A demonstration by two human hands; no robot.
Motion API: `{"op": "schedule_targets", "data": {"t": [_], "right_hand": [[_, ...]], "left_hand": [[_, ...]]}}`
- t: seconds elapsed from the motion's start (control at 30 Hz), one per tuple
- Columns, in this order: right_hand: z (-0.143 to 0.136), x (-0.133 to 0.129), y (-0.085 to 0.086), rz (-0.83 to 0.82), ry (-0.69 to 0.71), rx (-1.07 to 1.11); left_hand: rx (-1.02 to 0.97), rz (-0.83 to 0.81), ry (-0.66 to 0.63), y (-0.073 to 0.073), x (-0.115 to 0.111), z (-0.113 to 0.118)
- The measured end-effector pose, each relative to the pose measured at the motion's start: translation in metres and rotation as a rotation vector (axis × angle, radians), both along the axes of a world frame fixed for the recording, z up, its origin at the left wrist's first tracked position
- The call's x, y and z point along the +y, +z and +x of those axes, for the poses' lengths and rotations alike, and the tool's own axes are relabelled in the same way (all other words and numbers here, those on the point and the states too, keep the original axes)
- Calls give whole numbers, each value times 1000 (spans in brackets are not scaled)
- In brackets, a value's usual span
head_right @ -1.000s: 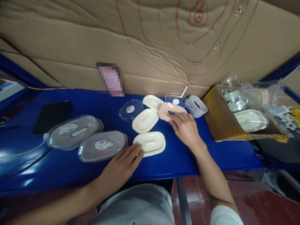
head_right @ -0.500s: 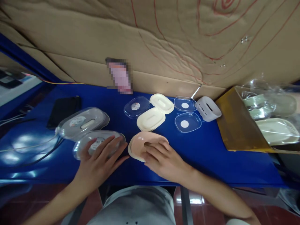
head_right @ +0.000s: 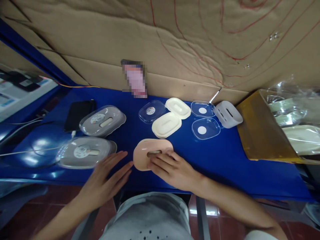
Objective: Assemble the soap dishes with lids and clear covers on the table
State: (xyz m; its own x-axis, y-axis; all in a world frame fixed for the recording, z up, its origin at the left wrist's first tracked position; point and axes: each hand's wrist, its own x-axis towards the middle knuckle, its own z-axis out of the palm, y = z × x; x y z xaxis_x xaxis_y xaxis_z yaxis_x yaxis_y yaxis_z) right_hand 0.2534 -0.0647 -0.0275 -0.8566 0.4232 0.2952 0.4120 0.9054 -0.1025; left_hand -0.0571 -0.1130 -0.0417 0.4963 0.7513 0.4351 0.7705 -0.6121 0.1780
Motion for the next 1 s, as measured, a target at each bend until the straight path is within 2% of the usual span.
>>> {"op": "schedule_targets", "data": {"t": [0.13, 0.2, 0.27, 0.33, 0.4, 0.47, 0.53, 0.63, 0.73, 0.8, 0.87, 1.0], "right_hand": [[-6, 4, 0, -78, 11, 40], [4, 14, 12, -185, 19, 80], [30, 31, 30, -291, -31, 121], [72, 49, 46, -317, -235, 110], [118, 64, 53, -358, -452, 25], [154, 76, 51, -407, -641, -45], [172, 83, 45, -442, -731, -99], [171, 93, 41, -374, -742, 15], [161, 102, 43, -159, -805, 207], [160, 107, 42, -65, -845, 247], [163, 110, 39, -82, -841, 245], [166, 106, 37, -224, -773, 134]], "left_hand": [[-159, -174, -82, -1, 21, 34], [-173, -184, -123, 0, 33, 41], [-169, -196, -157, 4, 42, 44], [-147, -253, -206, 9, 50, 48], [-125, -305, -269, 14, 57, 54], [-106, -324, -322, 16, 63, 64], [-84, -321, -334, 16, 68, 73], [-88, -315, -314, 13, 71, 80], [-169, -335, -335, 8, 73, 77], [-210, -367, -352, 6, 74, 71], [-227, -394, -358, 4, 76, 67], [-220, -420, -351, 6, 77, 65]]}}
